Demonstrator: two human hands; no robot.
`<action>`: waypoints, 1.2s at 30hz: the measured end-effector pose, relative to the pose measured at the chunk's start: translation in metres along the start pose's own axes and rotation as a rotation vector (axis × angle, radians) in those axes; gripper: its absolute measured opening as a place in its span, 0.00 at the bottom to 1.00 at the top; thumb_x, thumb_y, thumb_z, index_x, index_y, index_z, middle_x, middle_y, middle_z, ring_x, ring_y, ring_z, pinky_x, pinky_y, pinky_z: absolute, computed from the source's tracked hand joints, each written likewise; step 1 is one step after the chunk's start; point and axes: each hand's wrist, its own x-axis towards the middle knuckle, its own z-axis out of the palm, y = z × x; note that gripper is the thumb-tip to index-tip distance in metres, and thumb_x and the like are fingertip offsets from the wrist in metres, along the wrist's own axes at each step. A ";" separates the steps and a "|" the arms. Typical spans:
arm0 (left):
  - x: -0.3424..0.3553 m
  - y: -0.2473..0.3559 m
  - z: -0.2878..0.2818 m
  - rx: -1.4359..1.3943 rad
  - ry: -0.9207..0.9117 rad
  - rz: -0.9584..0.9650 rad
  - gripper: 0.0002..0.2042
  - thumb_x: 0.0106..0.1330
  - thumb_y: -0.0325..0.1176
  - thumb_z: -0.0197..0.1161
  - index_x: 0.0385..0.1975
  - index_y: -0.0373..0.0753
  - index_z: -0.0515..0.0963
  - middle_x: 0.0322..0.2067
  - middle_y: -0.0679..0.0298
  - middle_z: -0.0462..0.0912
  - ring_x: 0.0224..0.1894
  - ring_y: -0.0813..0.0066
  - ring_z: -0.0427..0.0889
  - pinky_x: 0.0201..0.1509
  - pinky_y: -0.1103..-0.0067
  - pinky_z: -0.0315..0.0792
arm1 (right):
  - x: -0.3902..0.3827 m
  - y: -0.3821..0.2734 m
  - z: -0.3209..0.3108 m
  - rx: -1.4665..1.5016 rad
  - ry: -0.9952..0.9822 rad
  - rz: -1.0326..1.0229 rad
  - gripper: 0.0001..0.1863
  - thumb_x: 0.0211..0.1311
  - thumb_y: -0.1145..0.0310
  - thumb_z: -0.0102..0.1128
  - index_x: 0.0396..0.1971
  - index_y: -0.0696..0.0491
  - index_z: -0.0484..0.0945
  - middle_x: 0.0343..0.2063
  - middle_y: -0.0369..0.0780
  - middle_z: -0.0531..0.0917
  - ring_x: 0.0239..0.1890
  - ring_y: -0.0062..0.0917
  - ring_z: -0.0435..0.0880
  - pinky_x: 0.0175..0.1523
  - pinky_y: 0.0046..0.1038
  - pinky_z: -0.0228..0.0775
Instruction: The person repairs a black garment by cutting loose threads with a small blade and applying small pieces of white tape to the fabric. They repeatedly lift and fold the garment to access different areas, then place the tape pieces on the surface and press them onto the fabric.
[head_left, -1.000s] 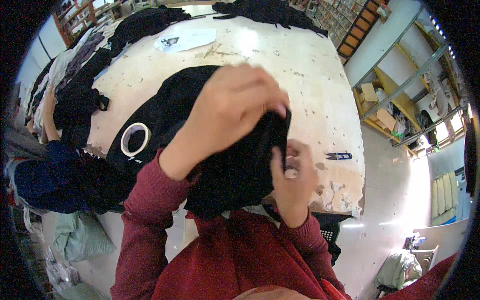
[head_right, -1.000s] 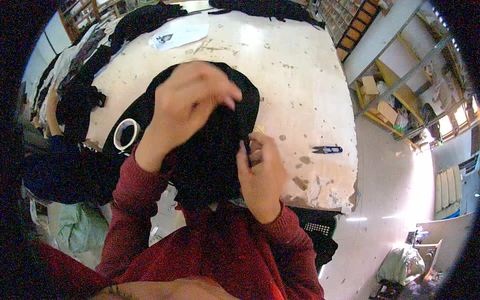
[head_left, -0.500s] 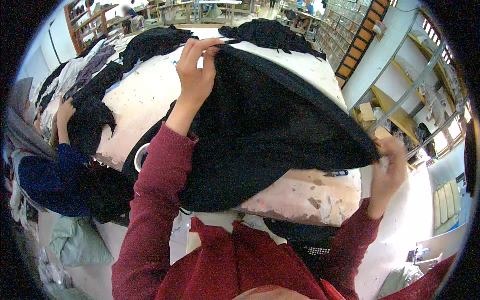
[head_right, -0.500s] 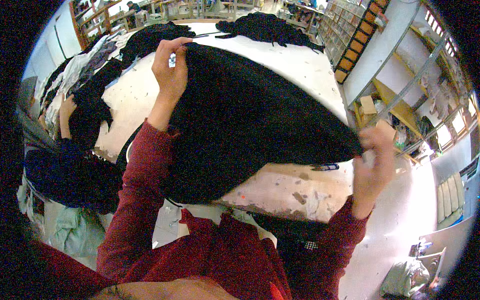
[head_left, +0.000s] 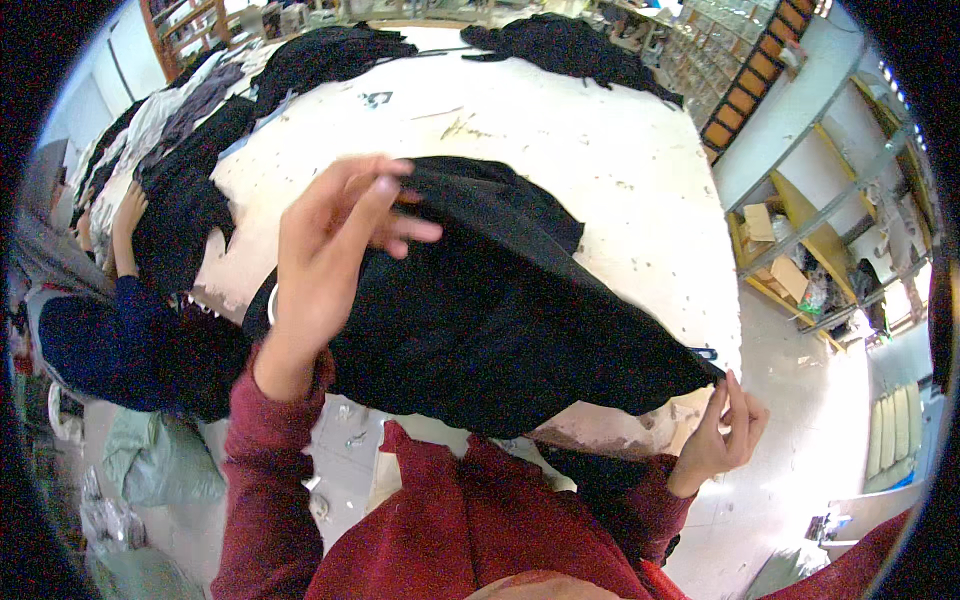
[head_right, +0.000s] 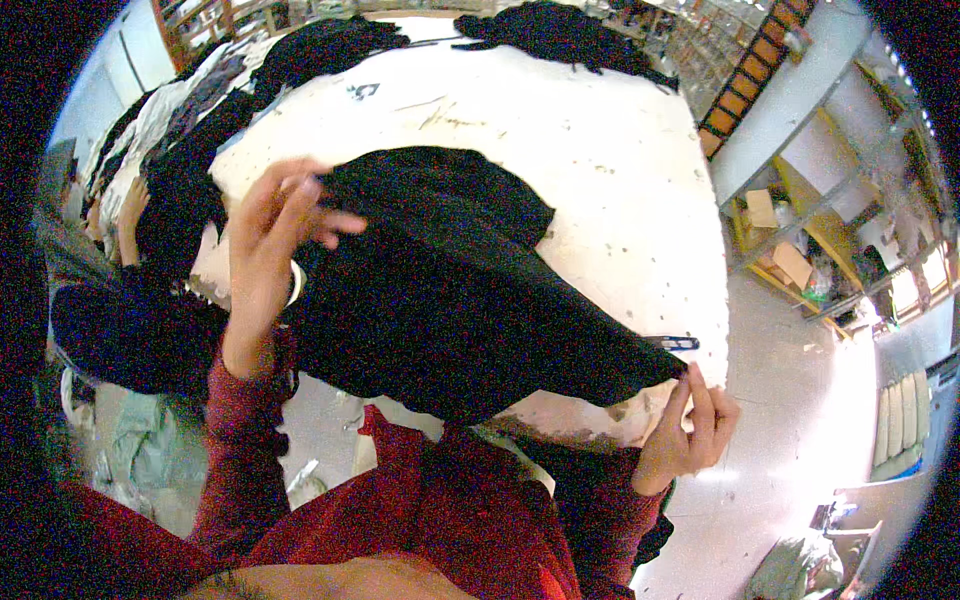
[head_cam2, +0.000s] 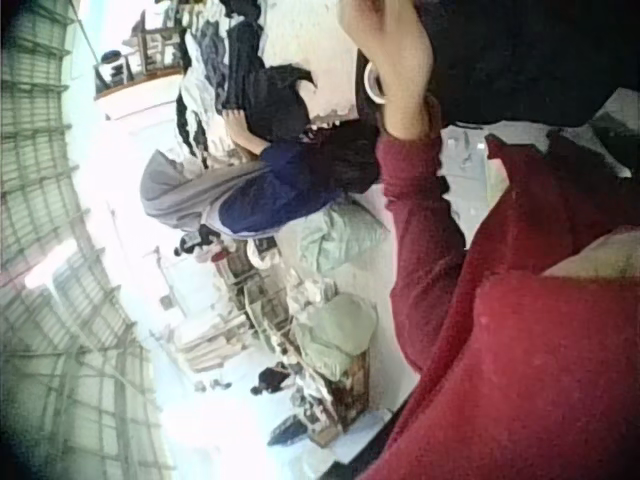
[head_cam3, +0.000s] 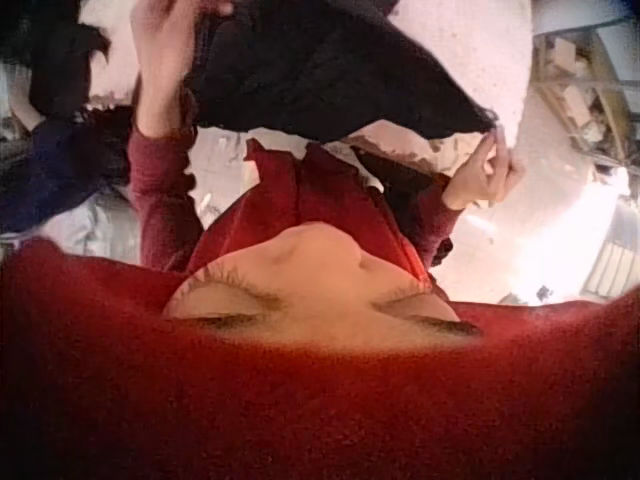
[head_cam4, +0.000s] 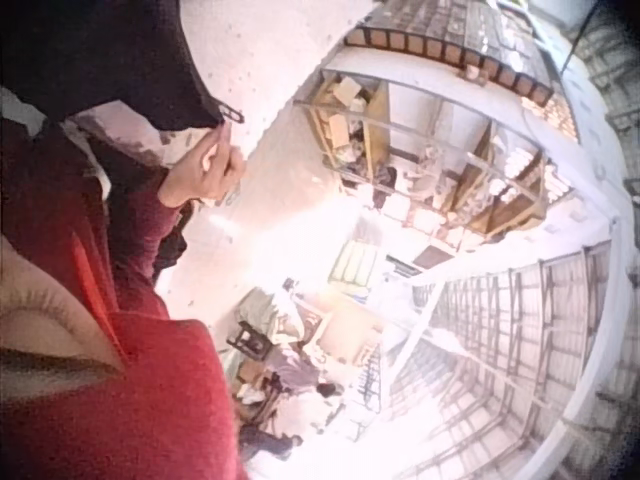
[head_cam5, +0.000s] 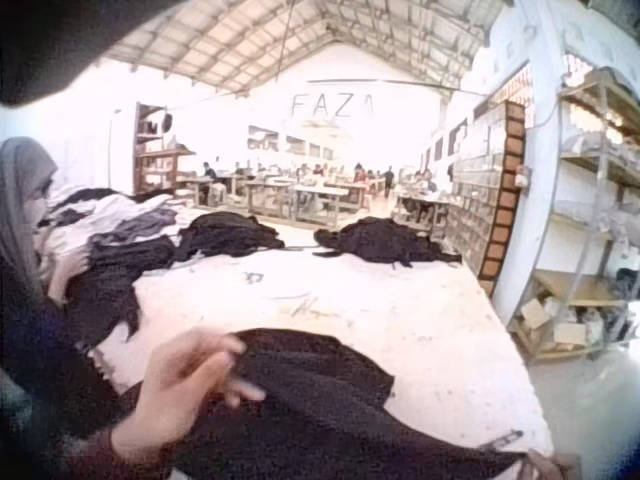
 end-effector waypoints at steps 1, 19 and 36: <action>-0.020 -0.002 -0.002 0.016 0.063 -0.067 0.13 0.73 0.30 0.49 0.52 0.30 0.71 0.42 0.55 0.80 0.35 0.66 0.86 0.35 0.81 0.77 | -0.007 -0.004 -0.001 0.189 -0.054 0.300 0.10 0.61 0.76 0.60 0.43 0.57 0.79 0.26 0.36 0.78 0.23 0.17 0.74 0.27 0.18 0.65; -0.122 -0.031 0.025 -0.357 0.426 -0.032 0.28 0.56 0.10 0.61 0.58 0.22 0.61 0.57 0.48 0.67 0.39 0.65 0.85 0.44 0.75 0.83 | -0.041 -0.030 0.016 1.074 0.015 0.975 0.16 0.67 0.74 0.55 0.53 0.58 0.68 0.35 0.36 0.78 0.35 0.13 0.76 0.37 0.15 0.70; -0.124 -0.033 0.015 -0.276 0.464 -0.050 0.30 0.55 0.11 0.61 0.59 0.22 0.60 0.57 0.47 0.66 0.37 0.68 0.85 0.42 0.77 0.82 | -0.035 -0.036 0.014 1.184 -0.005 0.888 0.17 0.67 0.75 0.55 0.54 0.58 0.66 0.39 0.42 0.80 0.39 0.20 0.79 0.41 0.18 0.73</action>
